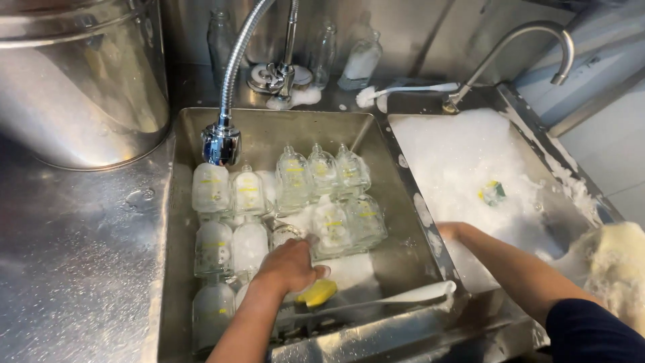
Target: Manually washing glass bottles using a bottle brush and sponge in a sink.
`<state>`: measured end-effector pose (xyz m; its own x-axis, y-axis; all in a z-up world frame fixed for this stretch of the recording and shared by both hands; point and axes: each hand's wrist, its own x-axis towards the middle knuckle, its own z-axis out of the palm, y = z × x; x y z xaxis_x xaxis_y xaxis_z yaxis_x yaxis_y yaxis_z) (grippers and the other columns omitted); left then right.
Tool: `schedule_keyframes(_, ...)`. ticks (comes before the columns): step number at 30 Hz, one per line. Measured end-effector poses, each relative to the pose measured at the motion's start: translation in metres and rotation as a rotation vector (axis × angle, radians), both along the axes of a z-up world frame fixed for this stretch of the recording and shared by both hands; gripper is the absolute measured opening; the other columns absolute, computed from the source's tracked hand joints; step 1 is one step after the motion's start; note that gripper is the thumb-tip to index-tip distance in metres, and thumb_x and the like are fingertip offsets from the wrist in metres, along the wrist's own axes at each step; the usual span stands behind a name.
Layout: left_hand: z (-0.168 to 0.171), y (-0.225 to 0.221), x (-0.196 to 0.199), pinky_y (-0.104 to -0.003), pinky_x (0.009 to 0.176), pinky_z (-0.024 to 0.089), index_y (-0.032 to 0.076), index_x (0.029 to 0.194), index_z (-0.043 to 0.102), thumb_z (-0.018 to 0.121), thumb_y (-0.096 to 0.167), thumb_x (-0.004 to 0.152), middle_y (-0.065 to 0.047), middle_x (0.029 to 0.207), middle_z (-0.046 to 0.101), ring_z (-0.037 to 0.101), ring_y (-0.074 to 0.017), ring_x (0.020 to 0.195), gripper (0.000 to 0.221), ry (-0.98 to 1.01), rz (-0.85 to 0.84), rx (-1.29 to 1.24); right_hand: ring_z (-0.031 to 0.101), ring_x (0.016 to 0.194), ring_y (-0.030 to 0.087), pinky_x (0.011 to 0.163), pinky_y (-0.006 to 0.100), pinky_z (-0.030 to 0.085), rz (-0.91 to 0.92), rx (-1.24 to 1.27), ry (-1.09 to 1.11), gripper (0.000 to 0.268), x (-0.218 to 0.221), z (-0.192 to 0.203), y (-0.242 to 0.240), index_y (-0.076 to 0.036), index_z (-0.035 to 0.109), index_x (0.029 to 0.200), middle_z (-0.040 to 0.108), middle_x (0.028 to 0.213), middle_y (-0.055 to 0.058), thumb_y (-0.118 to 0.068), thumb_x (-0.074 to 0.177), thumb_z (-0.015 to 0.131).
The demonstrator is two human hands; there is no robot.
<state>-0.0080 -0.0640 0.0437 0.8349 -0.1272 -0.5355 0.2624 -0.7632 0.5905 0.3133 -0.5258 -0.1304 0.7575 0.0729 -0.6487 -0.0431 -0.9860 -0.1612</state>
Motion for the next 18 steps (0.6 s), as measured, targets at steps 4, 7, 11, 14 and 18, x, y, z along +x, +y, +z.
schedule_keyframes(4,0.027,0.003,-0.003,-0.043,0.104,0.047,0.021,0.159,0.027,0.060,0.045,0.100,-0.011,0.139,0.055,0.055,-0.0315,0.127,0.072,0.157,-0.055,0.052,0.063,0.121,0.018,0.109,0.028,0.043,0.011,0.001,0.054,0.068,0.028,-0.026,0.047,-0.013,0.054,0.151,0.069,0.141,0.008,-0.026,0.085,0.059)
schedule_keyframes(7,0.018,-0.001,-0.005,-0.045,0.112,0.042,0.020,0.160,0.024,0.059,0.047,0.100,-0.012,0.152,0.045,0.047,-0.0314,0.138,0.074,0.119,-0.098,0.043,0.064,0.118,0.020,0.105,0.030,0.046,-0.060,0.014,0.102,0.062,0.009,-0.048,0.043,-0.012,0.055,0.148,0.069,0.138,0.009,-0.027,0.087,0.058)
schedule_keyframes(11,0.002,-0.001,-0.004,-0.041,0.118,0.038,0.029,0.159,0.028,0.066,0.053,0.095,-0.009,0.158,0.038,0.044,-0.0309,0.143,0.078,0.162,-0.045,0.062,0.065,0.114,0.023,0.101,0.033,0.049,-0.193,0.024,0.118,0.056,-0.006,-0.043,0.014,-0.011,0.057,0.143,0.069,0.135,0.010,-0.028,0.090,0.057)
schedule_keyframes(14,-0.010,-0.001,0.000,-0.041,0.118,0.040,0.035,0.158,0.029,0.067,0.057,0.093,-0.007,0.155,0.042,0.047,-0.0292,0.142,0.078,0.160,-0.039,0.079,0.066,0.111,0.024,0.097,0.034,0.051,-0.315,0.017,0.115,0.051,-0.014,-0.031,-0.033,-0.010,0.059,0.140,0.069,0.132,0.011,-0.028,0.093,0.056)
schedule_keyframes(18,-0.012,0.002,0.000,-0.038,0.117,0.043,0.037,0.157,0.029,0.067,0.059,0.092,-0.007,0.152,0.047,0.052,-0.0249,0.140,0.078,0.199,-0.018,0.118,0.067,0.107,0.027,0.092,0.037,0.054,-0.420,0.020,0.139,0.046,-0.021,-0.035,-0.061,-0.009,0.061,0.136,0.068,0.129,0.012,-0.029,0.096,0.055)
